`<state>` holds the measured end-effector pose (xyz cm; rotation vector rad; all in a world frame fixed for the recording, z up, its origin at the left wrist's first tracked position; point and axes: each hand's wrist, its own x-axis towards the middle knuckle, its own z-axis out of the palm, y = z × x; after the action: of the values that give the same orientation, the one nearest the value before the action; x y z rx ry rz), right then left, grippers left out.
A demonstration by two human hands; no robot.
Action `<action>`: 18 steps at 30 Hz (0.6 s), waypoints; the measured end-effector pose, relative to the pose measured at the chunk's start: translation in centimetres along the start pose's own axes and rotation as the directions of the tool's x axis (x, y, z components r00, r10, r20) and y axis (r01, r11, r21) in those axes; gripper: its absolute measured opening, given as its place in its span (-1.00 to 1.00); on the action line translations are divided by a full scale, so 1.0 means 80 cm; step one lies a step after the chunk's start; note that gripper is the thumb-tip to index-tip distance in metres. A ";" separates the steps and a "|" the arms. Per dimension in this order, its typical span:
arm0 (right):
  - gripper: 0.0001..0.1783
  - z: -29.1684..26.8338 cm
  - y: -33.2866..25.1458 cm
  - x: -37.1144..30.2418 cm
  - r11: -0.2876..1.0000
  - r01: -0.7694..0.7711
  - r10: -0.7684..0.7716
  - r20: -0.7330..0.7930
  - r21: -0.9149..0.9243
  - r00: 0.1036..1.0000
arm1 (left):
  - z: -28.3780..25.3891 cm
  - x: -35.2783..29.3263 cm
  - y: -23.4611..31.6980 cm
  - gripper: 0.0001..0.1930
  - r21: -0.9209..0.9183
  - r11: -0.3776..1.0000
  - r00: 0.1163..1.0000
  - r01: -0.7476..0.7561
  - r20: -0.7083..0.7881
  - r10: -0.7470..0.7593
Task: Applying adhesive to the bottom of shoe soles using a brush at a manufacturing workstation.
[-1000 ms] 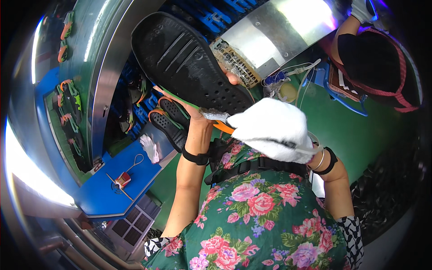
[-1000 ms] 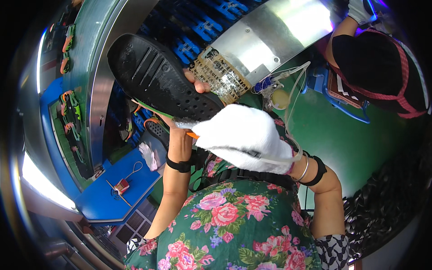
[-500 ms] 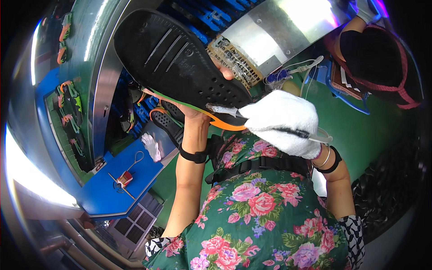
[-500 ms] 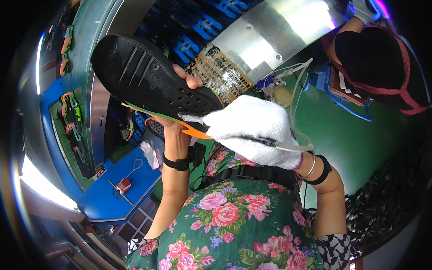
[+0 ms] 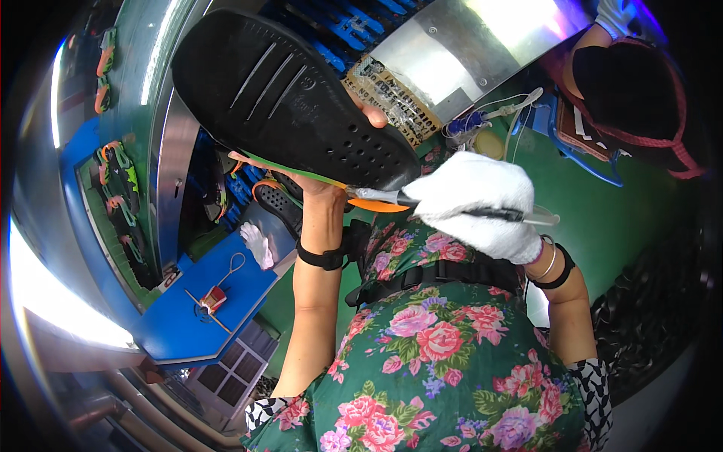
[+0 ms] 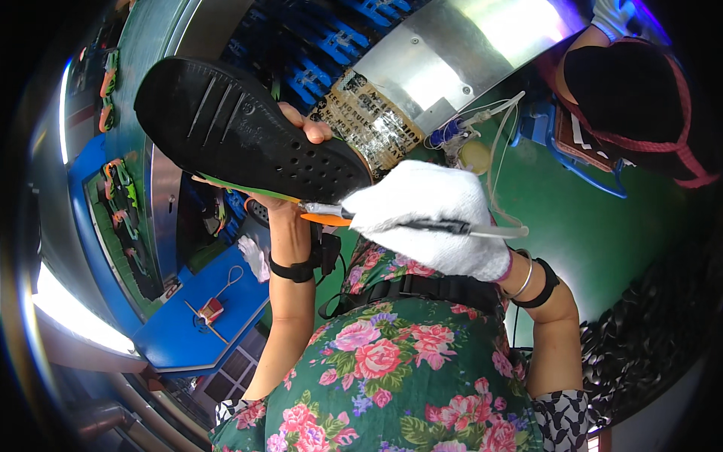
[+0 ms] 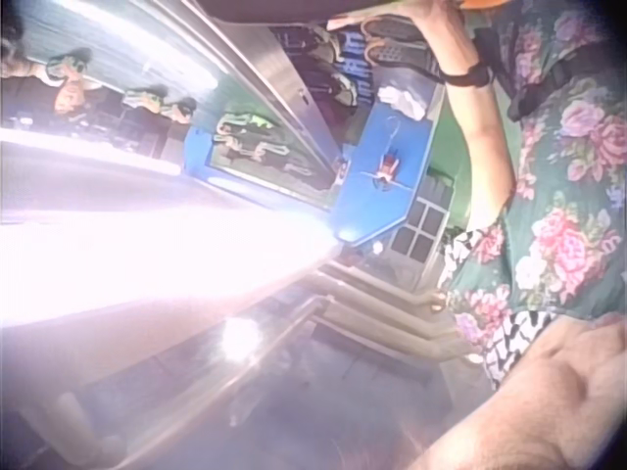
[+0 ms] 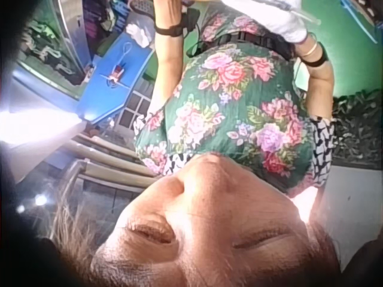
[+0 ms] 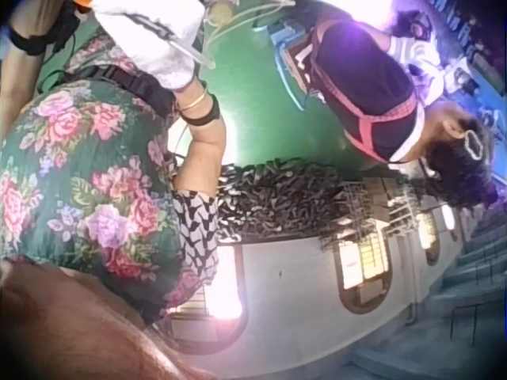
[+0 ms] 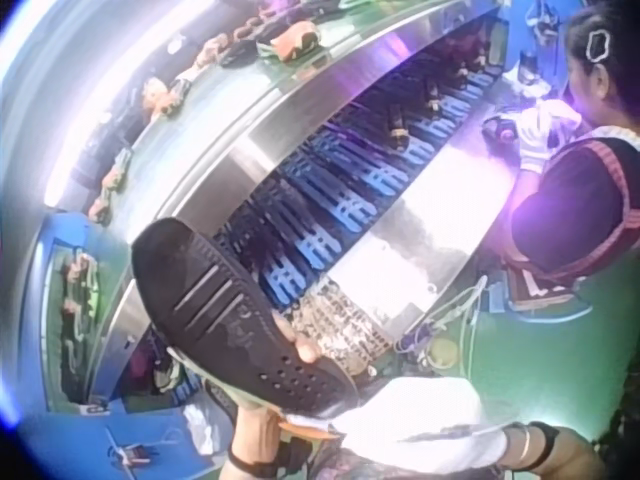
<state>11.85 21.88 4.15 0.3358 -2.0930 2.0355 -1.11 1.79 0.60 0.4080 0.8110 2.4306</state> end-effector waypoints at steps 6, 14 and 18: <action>-0.80 -0.006 -0.001 0.000 0.999 -0.041 0.041 0.044 0.002 0.998 | -0.009 0.003 0.003 0.06 0.046 0.999 0.998 -0.022 0.051 0.020; -0.79 -0.009 0.003 -0.002 0.999 -0.043 0.042 0.042 0.018 0.998 | 0.006 0.012 0.006 0.03 0.036 0.999 0.996 0.034 0.083 -0.036; -0.79 -0.006 0.010 -0.009 0.992 -0.082 0.082 0.005 0.098 0.997 | 0.010 0.015 0.005 -0.02 0.036 0.998 0.997 0.050 0.061 -0.052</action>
<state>12.31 22.39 3.21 0.2694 -2.0440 2.1899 -1.88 2.60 1.63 0.4678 0.8276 2.3481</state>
